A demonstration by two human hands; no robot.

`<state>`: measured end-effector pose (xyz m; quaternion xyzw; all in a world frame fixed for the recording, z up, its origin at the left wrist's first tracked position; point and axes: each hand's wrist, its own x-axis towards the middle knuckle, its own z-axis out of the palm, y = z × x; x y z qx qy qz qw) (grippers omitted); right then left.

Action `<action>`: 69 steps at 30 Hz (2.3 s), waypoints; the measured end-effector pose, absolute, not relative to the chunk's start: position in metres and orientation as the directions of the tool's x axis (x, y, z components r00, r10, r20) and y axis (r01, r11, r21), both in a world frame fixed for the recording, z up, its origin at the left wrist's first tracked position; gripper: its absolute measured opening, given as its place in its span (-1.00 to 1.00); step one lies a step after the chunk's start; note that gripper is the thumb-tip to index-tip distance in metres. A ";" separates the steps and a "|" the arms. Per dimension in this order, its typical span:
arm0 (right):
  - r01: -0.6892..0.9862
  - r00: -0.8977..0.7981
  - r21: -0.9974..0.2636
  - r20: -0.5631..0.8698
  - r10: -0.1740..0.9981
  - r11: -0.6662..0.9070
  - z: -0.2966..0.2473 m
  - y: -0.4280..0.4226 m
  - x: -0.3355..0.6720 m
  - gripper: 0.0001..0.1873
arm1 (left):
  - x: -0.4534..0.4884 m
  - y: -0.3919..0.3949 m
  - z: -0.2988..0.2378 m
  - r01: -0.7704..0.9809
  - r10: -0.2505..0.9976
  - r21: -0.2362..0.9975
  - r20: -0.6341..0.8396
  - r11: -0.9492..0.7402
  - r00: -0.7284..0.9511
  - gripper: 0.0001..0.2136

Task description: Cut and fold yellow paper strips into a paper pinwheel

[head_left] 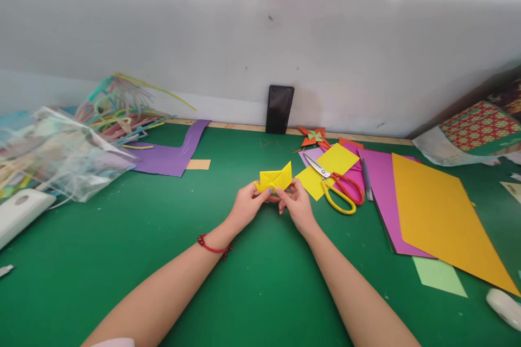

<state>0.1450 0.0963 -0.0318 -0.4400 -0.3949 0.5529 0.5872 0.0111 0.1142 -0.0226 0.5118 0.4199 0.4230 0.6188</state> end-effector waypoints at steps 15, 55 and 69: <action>-0.314 -0.093 -0.945 -0.066 0.993 -0.092 -0.026 0.094 0.150 -0.61 | 0.011 0.112 -0.011 -0.027 0.943 0.994 -0.088 0.102 0.320 -0.70; -0.235 -0.157 -0.969 -0.040 0.987 -0.077 -0.024 0.090 0.149 -0.68 | 0.009 0.109 -0.015 -0.026 0.811 1.000 0.003 0.016 0.585 -0.50; -0.206 -0.106 -0.978 -0.023 0.994 -0.045 -0.019 0.090 0.149 -0.65 | 0.010 0.108 -0.007 -0.055 0.798 0.997 -0.009 0.053 0.603 -0.44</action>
